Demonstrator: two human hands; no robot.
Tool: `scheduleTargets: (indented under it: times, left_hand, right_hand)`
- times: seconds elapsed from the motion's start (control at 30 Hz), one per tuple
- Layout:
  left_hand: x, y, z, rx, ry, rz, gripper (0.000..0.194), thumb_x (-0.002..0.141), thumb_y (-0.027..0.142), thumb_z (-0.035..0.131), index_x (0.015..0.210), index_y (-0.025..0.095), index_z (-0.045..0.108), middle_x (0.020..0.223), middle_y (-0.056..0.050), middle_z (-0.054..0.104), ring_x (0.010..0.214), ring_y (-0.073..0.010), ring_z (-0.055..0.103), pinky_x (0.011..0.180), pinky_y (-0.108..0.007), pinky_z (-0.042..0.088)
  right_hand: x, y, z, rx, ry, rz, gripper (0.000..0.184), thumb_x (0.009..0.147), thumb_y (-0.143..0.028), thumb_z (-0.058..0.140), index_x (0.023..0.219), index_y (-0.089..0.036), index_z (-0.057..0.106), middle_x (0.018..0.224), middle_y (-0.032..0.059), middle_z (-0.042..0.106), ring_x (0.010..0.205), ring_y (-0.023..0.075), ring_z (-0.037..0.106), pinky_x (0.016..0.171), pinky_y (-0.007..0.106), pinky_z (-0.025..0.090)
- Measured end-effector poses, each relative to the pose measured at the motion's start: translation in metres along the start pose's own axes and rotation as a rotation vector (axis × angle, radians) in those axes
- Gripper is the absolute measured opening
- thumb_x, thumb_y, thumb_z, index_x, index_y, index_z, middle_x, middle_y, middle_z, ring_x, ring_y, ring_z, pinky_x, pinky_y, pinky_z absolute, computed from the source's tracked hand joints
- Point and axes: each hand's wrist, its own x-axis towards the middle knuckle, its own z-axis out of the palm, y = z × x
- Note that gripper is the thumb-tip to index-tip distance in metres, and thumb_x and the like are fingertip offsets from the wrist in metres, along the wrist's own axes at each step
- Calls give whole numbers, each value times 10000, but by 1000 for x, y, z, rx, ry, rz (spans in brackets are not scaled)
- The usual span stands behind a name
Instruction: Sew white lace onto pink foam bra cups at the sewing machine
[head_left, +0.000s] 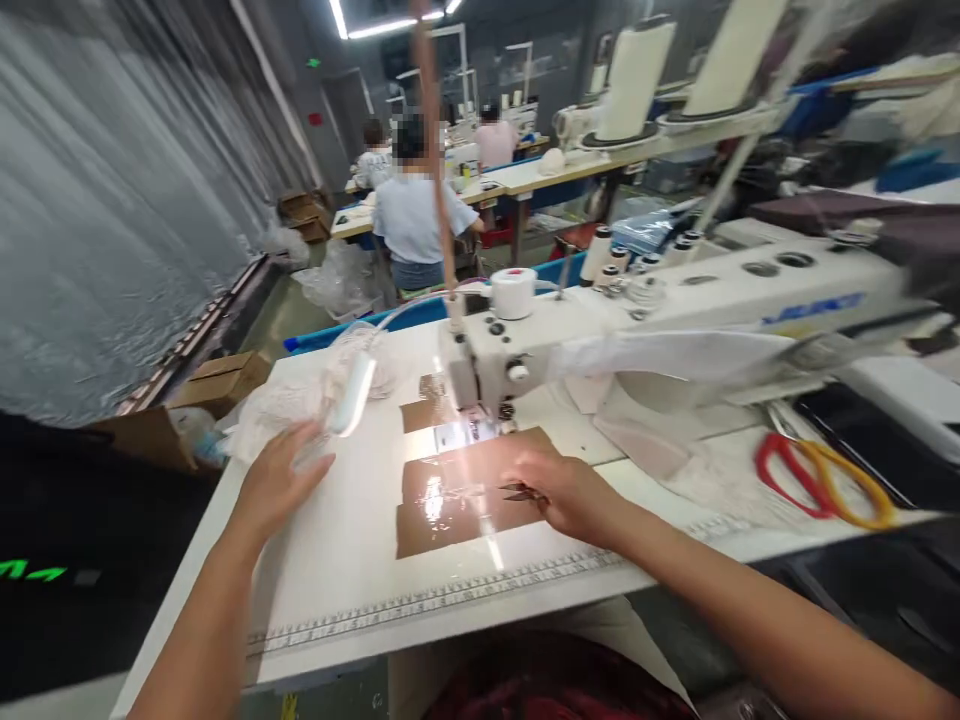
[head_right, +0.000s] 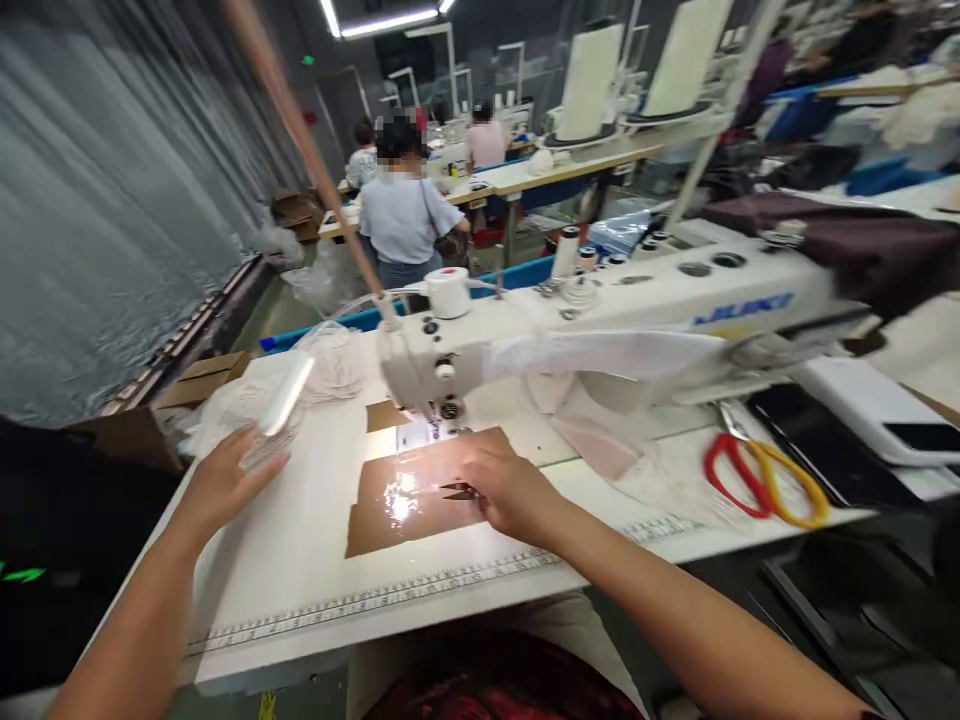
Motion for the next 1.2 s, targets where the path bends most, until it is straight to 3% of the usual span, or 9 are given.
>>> scheduleTargets:
  times: [0.1, 0.17, 0.3, 0.43, 0.6, 0.83, 0.97, 1.1, 1.2]
  left_hand:
    - [-21, 47, 14, -166, -301, -66, 495, 820, 526, 549, 1227, 246, 561, 1343, -91, 537, 1184, -329, 540, 753, -365, 563]
    - [-28, 86, 26, -291, -427, 13, 412, 828, 482, 568, 1174, 261, 607, 1283, -77, 586, 1174, -303, 547, 855, -374, 536]
    - [-26, 167, 59, -621, -617, 77, 340, 820, 431, 618, 1103, 246, 655, 1172, -79, 647, 1095, -260, 586, 964, -393, 468]
    - [-26, 237, 100, -1163, -837, -205, 524, 766, 482, 689, 1181, 172, 612, 1211, -138, 617, 1074, -245, 606, 893, -347, 491]
    - [-42, 283, 126, -1523, -828, -434, 457, 655, 474, 784, 936, 125, 696, 904, -99, 697, 799, -176, 648, 756, -283, 515]
    - [-76, 236, 72, -1535, -1041, -240, 375, 727, 457, 714, 873, 114, 751, 807, -137, 721, 763, -234, 678, 717, -314, 526]
    - [-91, 186, 26, -1476, -673, -217, 415, 704, 519, 699, 739, 109, 756, 721, -136, 717, 662, -238, 665, 628, -307, 518]
    - [-94, 143, 1, -1369, -157, -329, 400, 732, 497, 693, 946, 163, 738, 1026, -107, 714, 898, -245, 663, 728, -274, 514]
    - [-92, 122, 6, -1181, -146, -479, 429, 726, 411, 742, 1062, 147, 701, 1024, -92, 708, 912, -202, 646, 781, -236, 485]
  right_hand:
    - [-58, 30, -21, -108, 196, 212, 177, 867, -227, 483, 972, -214, 625, 943, 53, 667, 837, 177, 633, 694, 274, 470]
    - [-86, 52, -33, -270, 327, 389, 239, 890, -319, 472, 1047, -198, 607, 1087, 93, 645, 871, 211, 642, 669, 303, 469]
    - [-110, 80, -43, -536, 232, 679, 273, 888, -313, 435, 1026, -160, 613, 1043, 122, 660, 719, 252, 651, 498, 322, 367]
    - [-113, 63, -29, -461, 265, 565, 203, 849, -273, 476, 943, -171, 624, 866, 79, 688, 712, 243, 649, 543, 310, 363]
    - [-120, 6, -11, -26, 114, 158, 135, 781, -196, 540, 894, -201, 614, 797, 29, 679, 683, 178, 618, 596, 269, 384]
    - [-138, 0, -28, 593, -16, 55, 255, 832, -464, 566, 938, -252, 663, 756, -3, 669, 686, 161, 607, 643, 258, 440]
    - [-124, 24, -22, 552, 129, 320, 319, 870, -487, 496, 977, -237, 663, 883, 36, 689, 801, 196, 628, 696, 276, 478]
    - [-99, 30, -14, 455, 148, 398, 448, 877, -551, 437, 1087, -212, 641, 871, 56, 679, 793, 214, 633, 721, 313, 500]
    - [-78, 22, -11, 374, 172, 365, 500, 880, -578, 402, 1096, -210, 663, 819, 57, 672, 761, 221, 639, 731, 345, 509]
